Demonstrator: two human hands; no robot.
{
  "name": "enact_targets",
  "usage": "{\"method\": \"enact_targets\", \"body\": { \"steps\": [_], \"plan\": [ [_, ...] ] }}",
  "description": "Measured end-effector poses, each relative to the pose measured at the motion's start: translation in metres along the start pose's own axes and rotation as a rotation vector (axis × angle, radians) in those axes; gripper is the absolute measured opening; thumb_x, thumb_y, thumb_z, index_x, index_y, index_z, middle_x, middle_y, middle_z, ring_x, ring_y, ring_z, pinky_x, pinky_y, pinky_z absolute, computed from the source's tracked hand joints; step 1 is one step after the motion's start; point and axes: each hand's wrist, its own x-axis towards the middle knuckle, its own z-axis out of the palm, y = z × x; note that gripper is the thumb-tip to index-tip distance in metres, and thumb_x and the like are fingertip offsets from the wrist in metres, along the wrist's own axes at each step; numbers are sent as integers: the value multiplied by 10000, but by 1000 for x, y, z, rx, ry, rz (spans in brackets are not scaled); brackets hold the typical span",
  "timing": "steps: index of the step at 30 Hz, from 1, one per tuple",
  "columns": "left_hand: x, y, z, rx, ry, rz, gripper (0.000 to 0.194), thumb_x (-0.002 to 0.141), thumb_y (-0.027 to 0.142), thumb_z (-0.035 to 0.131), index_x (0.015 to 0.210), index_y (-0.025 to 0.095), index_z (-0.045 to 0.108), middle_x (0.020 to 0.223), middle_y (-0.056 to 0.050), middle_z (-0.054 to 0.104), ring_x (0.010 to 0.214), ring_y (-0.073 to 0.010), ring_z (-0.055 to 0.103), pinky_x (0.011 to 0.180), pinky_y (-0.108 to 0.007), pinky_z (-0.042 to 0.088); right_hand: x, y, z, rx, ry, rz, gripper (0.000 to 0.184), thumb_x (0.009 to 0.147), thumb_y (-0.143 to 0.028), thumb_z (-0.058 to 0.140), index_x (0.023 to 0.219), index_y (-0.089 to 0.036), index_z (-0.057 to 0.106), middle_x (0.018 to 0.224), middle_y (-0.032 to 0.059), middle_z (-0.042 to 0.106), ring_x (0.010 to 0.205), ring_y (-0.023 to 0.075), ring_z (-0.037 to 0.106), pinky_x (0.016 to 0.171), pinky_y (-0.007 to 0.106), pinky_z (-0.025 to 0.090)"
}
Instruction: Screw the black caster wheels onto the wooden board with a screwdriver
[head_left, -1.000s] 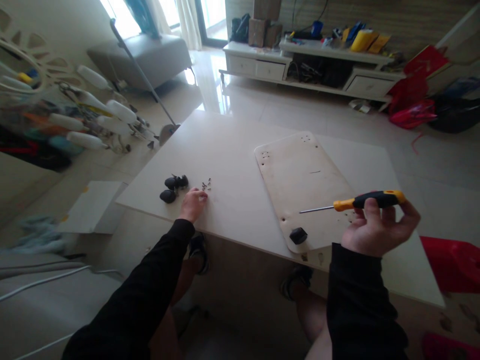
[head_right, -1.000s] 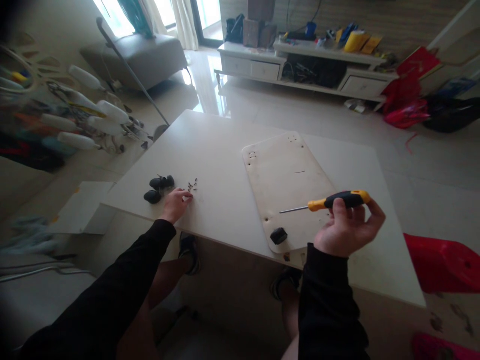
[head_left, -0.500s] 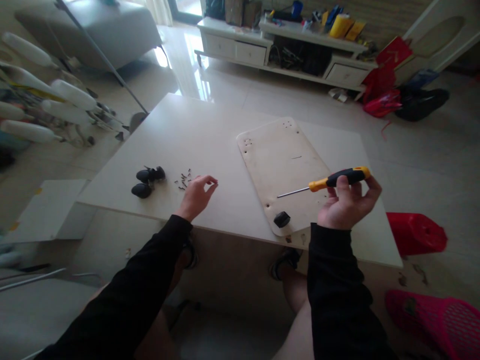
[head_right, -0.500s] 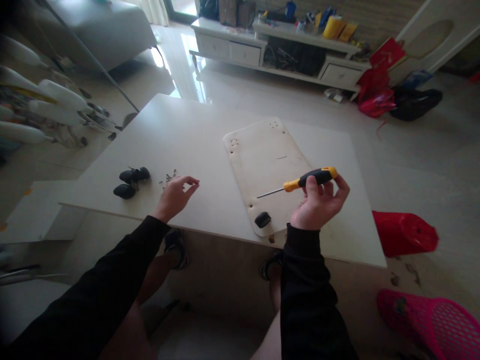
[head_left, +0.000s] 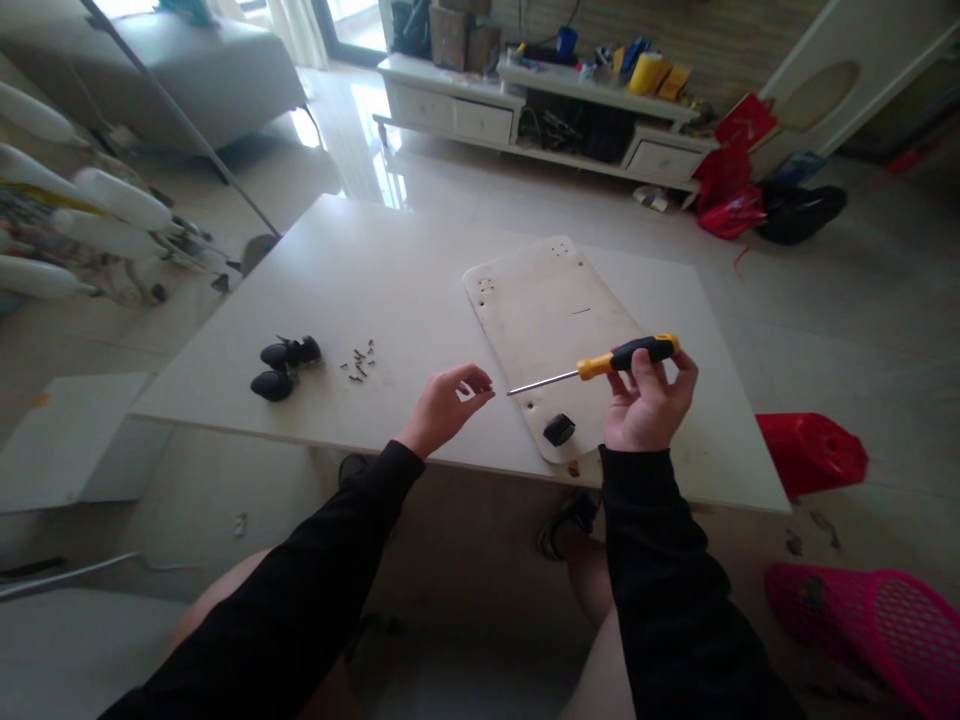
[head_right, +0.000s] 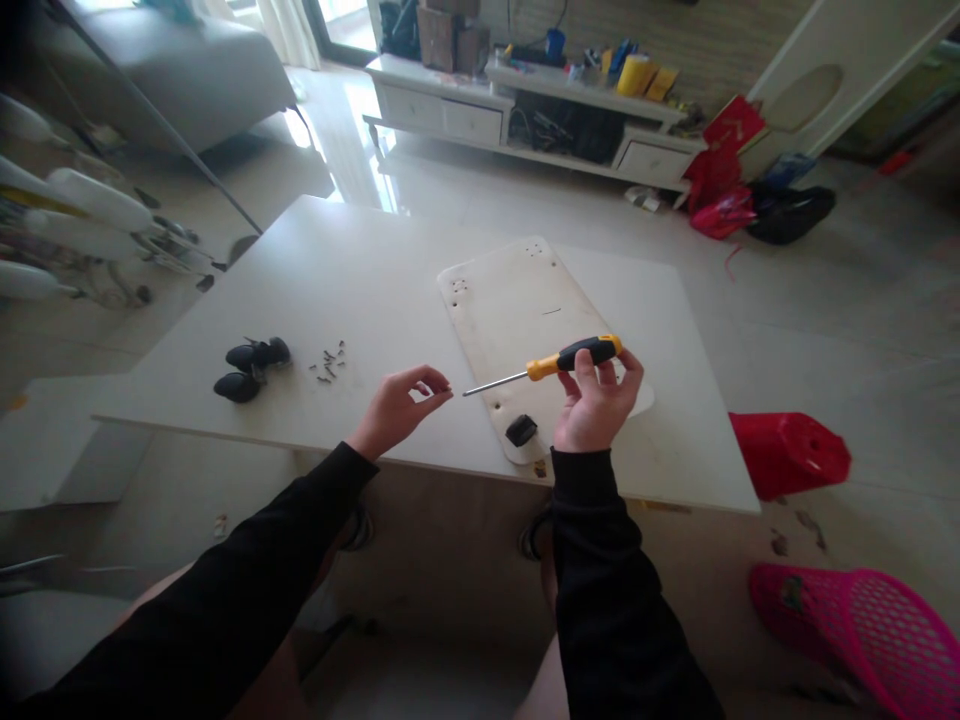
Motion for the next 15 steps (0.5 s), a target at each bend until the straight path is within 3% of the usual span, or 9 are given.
{"method": "enact_targets", "body": {
  "steps": [6,15],
  "plan": [
    [-4,7,4,-54,31,67,108,878,280,789,942,208,741,868,-15,811,798,-165,742,763,-298,571,-9,2,2,17,1,-2,625,628,-390,900,1108,-313,508,1031,-44,732,837,158,774,633,273,632],
    [-2,6,4,-53,37,57,129,863,276,804,956,211,742,870,-9,813,802,-168,751,784,-306,583,-8,7,9,32,19,-7,635,630,-396,902,1118,-317,502,1016,-49,724,842,162,774,636,282,634]
  ]
}}
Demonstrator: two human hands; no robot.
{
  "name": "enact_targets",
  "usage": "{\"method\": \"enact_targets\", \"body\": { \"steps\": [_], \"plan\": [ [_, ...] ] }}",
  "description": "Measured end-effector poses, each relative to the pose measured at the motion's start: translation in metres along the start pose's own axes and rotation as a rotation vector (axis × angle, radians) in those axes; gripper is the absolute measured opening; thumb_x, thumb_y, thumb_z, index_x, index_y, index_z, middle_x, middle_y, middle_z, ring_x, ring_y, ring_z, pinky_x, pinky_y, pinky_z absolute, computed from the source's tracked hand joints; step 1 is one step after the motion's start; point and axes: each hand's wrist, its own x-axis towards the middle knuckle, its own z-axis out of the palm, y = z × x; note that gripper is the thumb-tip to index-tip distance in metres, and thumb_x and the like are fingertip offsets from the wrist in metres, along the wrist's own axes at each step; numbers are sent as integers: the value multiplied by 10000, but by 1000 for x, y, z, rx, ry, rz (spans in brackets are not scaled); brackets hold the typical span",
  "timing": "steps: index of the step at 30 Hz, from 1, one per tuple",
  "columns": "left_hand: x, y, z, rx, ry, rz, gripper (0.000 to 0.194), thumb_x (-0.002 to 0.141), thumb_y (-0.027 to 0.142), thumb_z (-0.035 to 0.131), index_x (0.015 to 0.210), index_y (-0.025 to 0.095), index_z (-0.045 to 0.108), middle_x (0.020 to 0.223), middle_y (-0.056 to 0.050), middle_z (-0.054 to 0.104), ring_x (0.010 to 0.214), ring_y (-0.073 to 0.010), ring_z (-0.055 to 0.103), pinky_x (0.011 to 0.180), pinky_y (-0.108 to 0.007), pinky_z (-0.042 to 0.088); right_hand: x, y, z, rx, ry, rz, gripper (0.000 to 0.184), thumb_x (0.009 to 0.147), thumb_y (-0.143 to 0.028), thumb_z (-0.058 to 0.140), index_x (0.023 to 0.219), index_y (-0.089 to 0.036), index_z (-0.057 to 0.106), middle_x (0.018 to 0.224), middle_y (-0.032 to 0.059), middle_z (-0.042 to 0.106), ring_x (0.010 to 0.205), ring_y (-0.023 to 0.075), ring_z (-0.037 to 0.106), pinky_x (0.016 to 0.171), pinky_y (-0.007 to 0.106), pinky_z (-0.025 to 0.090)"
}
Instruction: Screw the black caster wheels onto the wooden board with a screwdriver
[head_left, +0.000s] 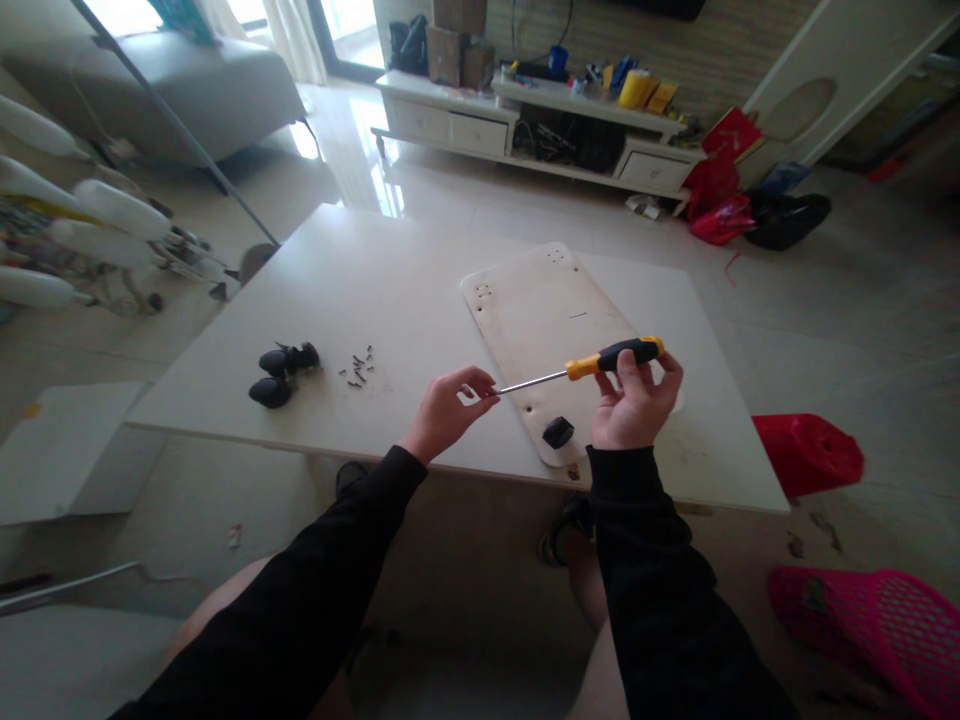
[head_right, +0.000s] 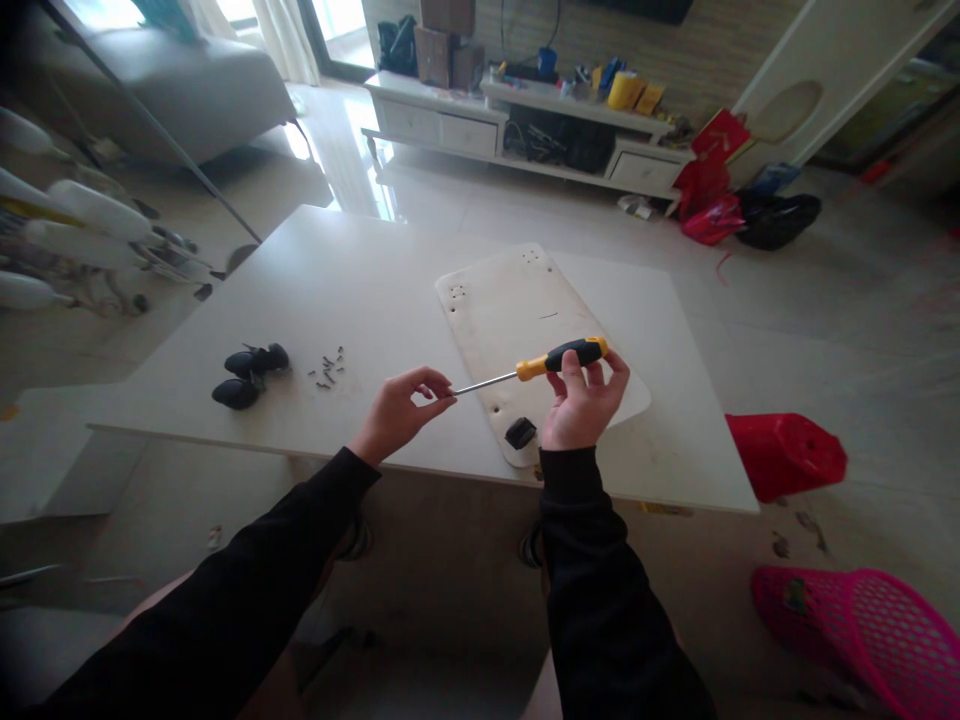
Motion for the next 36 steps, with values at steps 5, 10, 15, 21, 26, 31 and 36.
{"method": "enact_targets", "body": {
  "steps": [5,10,15,21,26,31,36],
  "plan": [
    [0,1,-3,27,5,-4,121,865,262,801,958,209,746,865,-11,811,803,-171,755,788,-309,589,-3,3,5,11,6,24,646,616,-400,907,1116,-312,508,1027,-43,721,848,160,767,643,287,634],
    [-1,2,-6,52,7,3,99,863,229,799,943,210,744,862,-6,811,803,-168,756,808,-310,601,-4,6,5,1,20,48,649,594,-418,916,1094,-310,517,1000,-58,690,819,140,739,634,272,626],
    [-2,4,-8,63,35,32,58,870,214,786,909,212,743,869,-1,811,797,-164,747,816,-311,604,-2,10,3,-64,18,51,607,601,-471,931,1037,-285,550,1030,-59,640,834,121,721,617,242,623],
    [-2,2,-5,19,-16,3,171,869,207,806,1020,207,726,954,-15,819,862,-169,754,811,-304,585,1,8,0,-102,38,55,584,603,-511,935,956,-271,535,987,-66,577,857,136,699,603,308,683],
    [-5,-6,6,-5,-94,-64,355,794,146,849,1110,206,697,1138,-52,797,926,-174,743,786,-290,589,7,-4,-5,-123,62,-44,525,629,-448,915,980,-269,568,1024,-47,570,898,152,708,572,295,677],
    [-7,-9,18,-21,-106,-98,189,879,160,772,1059,190,721,1065,-58,782,893,-172,736,788,-298,597,10,-10,-10,-128,70,-97,539,599,-426,923,984,-260,584,1055,-33,563,916,162,703,544,302,681],
    [-5,-5,23,-71,-109,-57,146,927,255,754,1055,188,771,1076,-71,745,848,-162,727,757,-294,598,7,-8,-9,-131,57,-47,519,627,-456,908,974,-258,576,1006,-48,556,873,143,702,537,273,669]
  ]
}}
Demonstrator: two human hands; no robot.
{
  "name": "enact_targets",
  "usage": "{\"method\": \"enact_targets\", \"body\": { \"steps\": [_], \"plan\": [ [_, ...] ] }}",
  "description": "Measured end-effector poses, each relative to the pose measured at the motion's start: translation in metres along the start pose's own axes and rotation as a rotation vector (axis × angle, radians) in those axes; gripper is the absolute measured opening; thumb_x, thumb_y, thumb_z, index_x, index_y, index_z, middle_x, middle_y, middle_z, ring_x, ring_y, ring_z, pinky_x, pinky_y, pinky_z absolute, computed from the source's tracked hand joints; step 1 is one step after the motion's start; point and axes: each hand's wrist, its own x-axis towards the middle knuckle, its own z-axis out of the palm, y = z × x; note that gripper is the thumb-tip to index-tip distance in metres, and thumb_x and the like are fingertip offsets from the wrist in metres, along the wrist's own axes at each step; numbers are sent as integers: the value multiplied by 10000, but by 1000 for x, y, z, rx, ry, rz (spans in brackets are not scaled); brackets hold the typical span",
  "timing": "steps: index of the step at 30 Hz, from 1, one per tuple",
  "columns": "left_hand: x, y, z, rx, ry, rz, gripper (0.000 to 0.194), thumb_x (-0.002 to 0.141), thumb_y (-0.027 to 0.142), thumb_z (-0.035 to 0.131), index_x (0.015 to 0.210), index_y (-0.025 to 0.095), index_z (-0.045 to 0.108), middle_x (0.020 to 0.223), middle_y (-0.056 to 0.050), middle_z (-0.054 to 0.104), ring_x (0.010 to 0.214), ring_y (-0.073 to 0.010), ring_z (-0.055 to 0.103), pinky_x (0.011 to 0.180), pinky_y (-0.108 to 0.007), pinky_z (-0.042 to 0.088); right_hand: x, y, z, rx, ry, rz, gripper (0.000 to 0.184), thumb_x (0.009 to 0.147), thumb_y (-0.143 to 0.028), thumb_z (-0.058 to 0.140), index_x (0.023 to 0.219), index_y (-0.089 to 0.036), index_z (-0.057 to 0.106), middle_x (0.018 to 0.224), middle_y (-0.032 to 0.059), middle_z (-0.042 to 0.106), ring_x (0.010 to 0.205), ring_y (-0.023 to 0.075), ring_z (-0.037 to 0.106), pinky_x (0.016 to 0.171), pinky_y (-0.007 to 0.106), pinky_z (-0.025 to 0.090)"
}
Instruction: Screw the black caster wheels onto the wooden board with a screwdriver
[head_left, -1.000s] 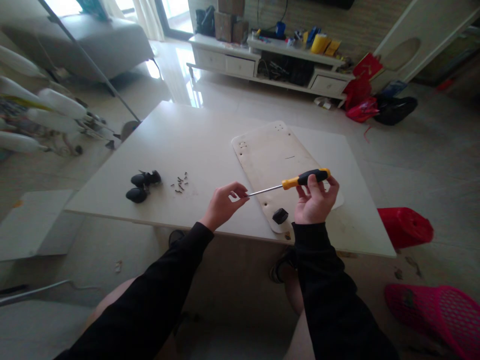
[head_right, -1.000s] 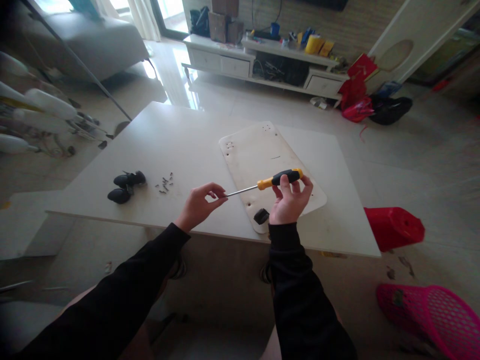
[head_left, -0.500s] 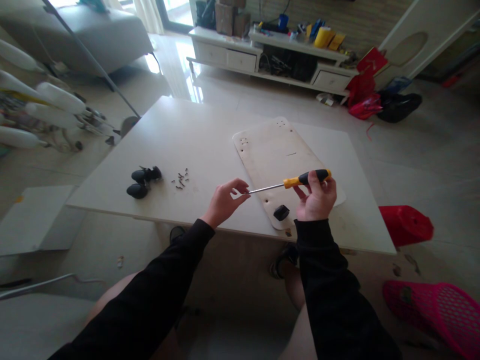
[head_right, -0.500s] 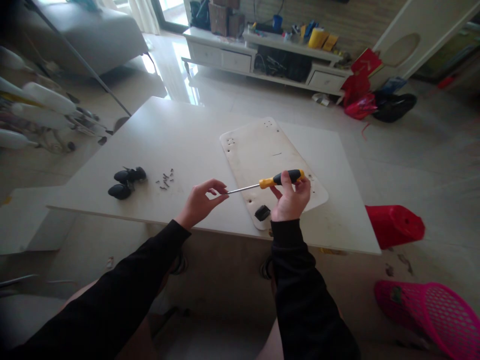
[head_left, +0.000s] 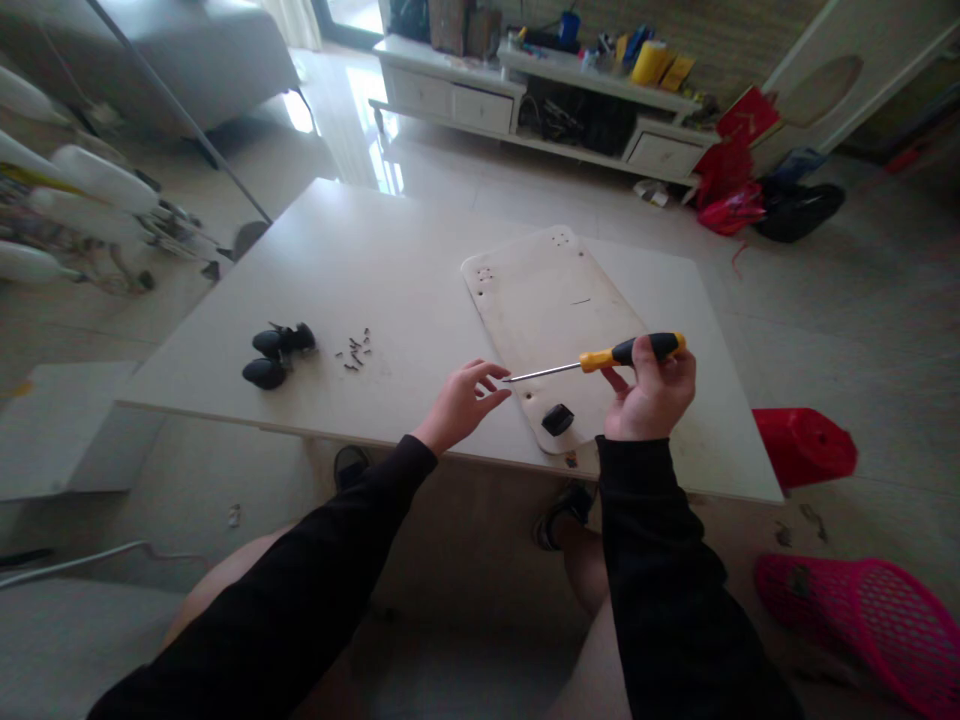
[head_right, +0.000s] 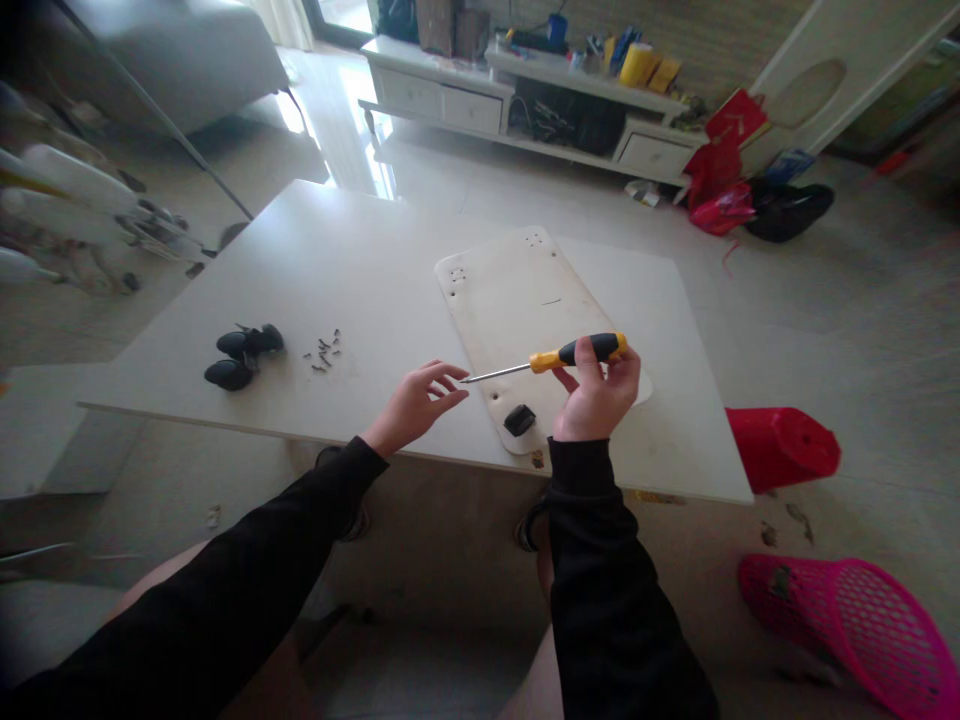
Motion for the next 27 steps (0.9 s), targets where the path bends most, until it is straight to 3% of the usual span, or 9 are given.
{"method": "enact_targets", "body": {
  "steps": [7,16,21,25,27],
  "plan": [
    [1,2,1,-34,74,59,79,934,245,732,919,189,785,939,-42,723,793,-141,693,711,-265,575,-4,-1,3,26,-28,21,495,643,-466,905,935,-257,564,966,-57,555,878,140,702,560,274,678],
    [1,3,-2,-87,182,80,95,920,276,777,932,196,828,955,-51,747,791,-138,691,699,-262,574,-2,5,1,-8,-25,93,551,655,-527,904,962,-273,523,963,-72,605,880,150,716,685,367,704],
    [1,2,-3,-71,185,98,89,930,262,765,926,194,823,936,-46,740,781,-134,682,689,-256,564,-3,6,1,24,-31,133,602,602,-515,943,952,-268,520,925,-73,635,837,146,718,627,316,689],
    [2,1,-5,-48,141,83,125,922,268,784,1019,191,801,1036,-58,749,808,-135,697,709,-265,573,-3,4,2,36,-16,119,601,596,-510,942,947,-262,522,943,-66,619,849,147,715,593,304,686],
    [2,0,-5,-29,117,52,246,890,232,806,1131,193,771,1133,-71,751,848,-140,712,737,-273,582,-1,2,2,27,-3,97,595,597,-504,935,951,-262,523,968,-63,598,871,150,714,586,307,688]
  ]
}}
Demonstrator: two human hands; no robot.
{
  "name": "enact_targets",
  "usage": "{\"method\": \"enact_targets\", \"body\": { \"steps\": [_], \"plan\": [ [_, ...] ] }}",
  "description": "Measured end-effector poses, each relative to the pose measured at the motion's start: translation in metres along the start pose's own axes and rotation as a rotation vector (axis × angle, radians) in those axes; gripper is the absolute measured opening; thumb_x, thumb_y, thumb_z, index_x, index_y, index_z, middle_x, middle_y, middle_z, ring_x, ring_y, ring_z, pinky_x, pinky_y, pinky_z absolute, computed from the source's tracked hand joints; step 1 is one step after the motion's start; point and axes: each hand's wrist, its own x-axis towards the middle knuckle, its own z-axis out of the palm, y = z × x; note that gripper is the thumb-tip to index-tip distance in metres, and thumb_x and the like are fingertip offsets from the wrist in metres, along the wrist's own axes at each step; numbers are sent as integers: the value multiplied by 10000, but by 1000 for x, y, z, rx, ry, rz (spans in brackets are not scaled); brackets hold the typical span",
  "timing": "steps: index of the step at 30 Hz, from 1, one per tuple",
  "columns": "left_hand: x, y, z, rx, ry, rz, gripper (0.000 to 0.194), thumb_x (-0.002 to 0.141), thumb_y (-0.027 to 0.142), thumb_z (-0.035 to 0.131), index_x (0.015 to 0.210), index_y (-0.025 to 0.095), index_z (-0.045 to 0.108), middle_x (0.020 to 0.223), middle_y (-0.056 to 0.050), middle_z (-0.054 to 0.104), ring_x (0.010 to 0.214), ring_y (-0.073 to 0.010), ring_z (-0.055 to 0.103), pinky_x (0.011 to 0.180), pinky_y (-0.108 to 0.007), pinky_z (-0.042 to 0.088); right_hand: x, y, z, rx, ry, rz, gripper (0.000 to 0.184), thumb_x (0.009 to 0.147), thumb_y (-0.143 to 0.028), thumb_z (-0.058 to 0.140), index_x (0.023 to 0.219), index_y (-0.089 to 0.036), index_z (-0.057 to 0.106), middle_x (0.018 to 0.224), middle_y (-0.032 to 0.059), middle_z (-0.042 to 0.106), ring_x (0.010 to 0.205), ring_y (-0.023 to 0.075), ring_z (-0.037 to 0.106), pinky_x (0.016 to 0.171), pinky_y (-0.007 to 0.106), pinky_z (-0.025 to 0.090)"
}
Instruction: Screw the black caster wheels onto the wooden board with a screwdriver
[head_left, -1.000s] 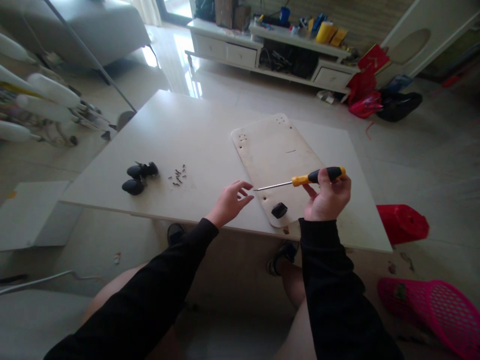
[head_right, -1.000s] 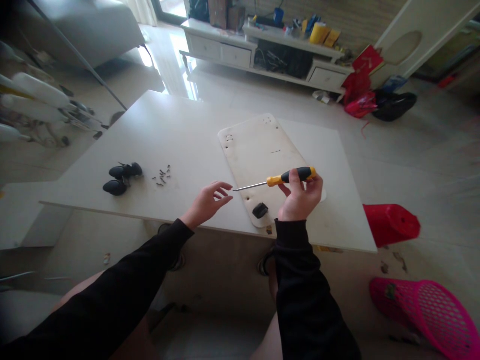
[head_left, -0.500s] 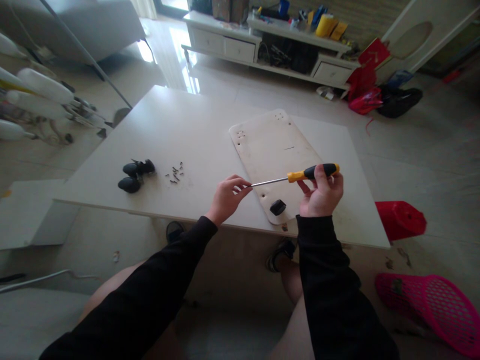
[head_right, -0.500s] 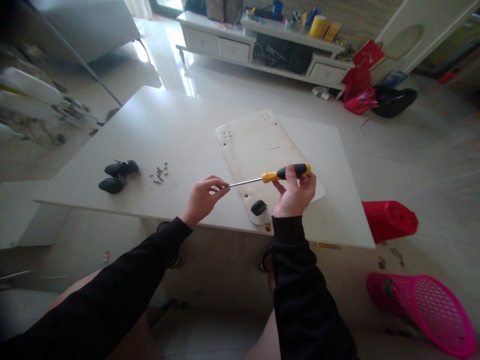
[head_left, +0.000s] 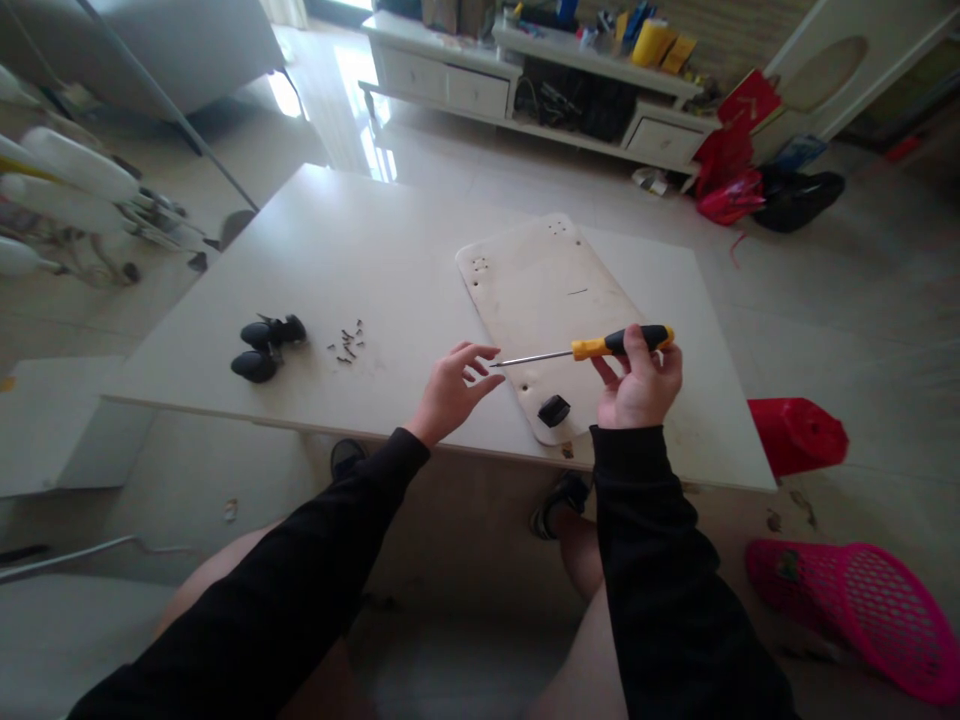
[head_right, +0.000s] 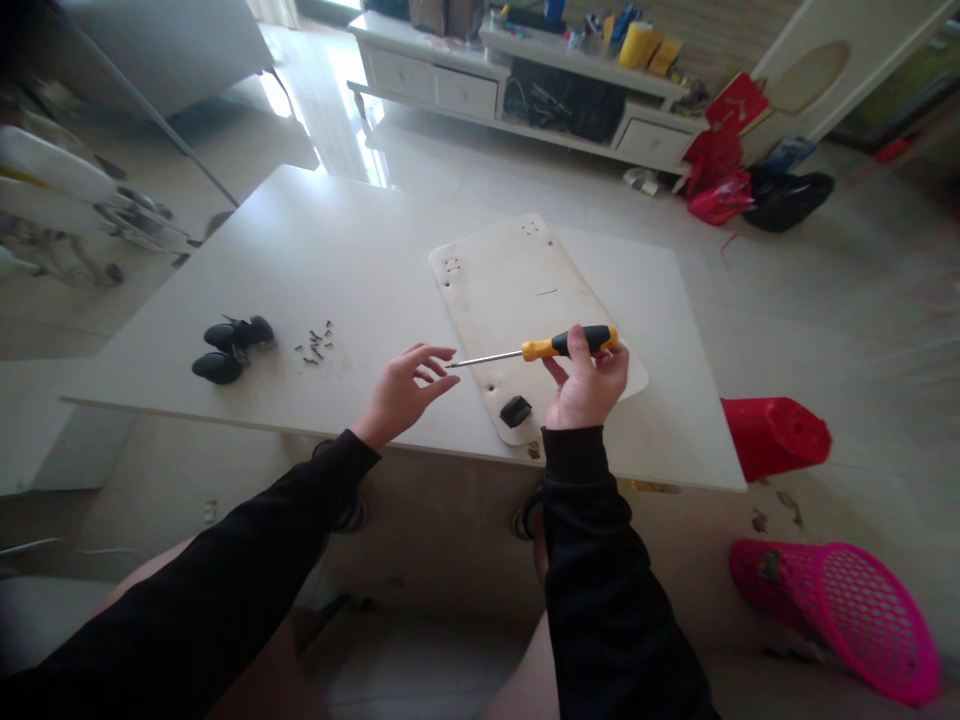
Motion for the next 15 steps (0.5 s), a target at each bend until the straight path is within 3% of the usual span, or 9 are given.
{"method": "enact_targets", "body": {
  "steps": [3,6,10,15],
  "plan": [
    [-4,-4,7,25,-54,-134,342,887,166,766,1224,176,711,1173,-97,759,888,-160,726,752,-291,591,4,-3,-2,-16,31,-60,587,599,-481,924,969,-266,523,1015,-52,572,917,159,710,573,310,690],
    [-18,-7,23,-32,-214,-258,292,906,141,704,1198,161,695,1186,-124,772,937,-190,746,778,-318,612,9,-7,-6,-51,61,-150,565,624,-462,903,988,-270,516,1069,-40,563,938,158,705,557,296,682],
    [-41,-4,49,-150,-388,-256,390,894,139,693,1281,181,667,1314,-140,743,1057,-219,746,843,-338,629,13,-11,-10,-103,67,-263,563,632,-446,896,1013,-273,520,1156,-22,565,946,160,712,545,293,677],
    [-59,6,68,-211,-432,-268,528,882,100,659,1392,188,556,1246,-127,745,1003,-208,732,871,-372,622,16,-7,-15,-216,23,-407,572,664,-481,888,1086,-269,565,1137,-7,575,926,168,712,556,302,670]
  ]
}}
